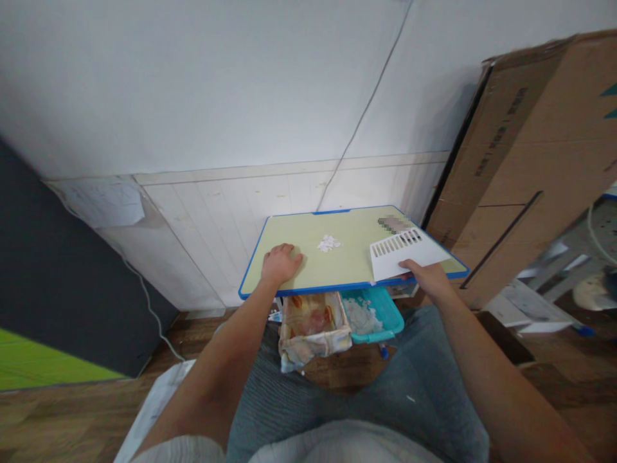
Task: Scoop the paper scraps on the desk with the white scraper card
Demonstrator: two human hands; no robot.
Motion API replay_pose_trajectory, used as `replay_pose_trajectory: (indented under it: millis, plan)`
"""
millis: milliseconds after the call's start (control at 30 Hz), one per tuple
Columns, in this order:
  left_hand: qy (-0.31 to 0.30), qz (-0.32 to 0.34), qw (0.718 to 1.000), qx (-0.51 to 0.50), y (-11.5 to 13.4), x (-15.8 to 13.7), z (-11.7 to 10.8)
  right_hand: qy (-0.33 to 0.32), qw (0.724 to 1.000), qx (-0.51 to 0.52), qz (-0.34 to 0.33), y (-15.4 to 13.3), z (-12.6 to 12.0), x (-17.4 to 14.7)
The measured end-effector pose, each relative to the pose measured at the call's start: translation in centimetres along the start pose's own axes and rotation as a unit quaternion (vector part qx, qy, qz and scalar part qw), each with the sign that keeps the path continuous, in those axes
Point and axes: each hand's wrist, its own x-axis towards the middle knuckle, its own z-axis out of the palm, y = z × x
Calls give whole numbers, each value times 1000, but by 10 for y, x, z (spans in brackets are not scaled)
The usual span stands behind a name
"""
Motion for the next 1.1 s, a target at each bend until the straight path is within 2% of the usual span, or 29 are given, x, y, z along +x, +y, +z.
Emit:
replay_pose_trajectory:
  millis: [733, 1100]
  plan:
    - [-1, 2, 1000, -5, 0, 0, 0, -30, 999, -11, -13, 0, -3, 1]
    - [0, 3, 1000, -10, 1, 0, 1, -42, 999, -10, 10, -2, -2, 4]
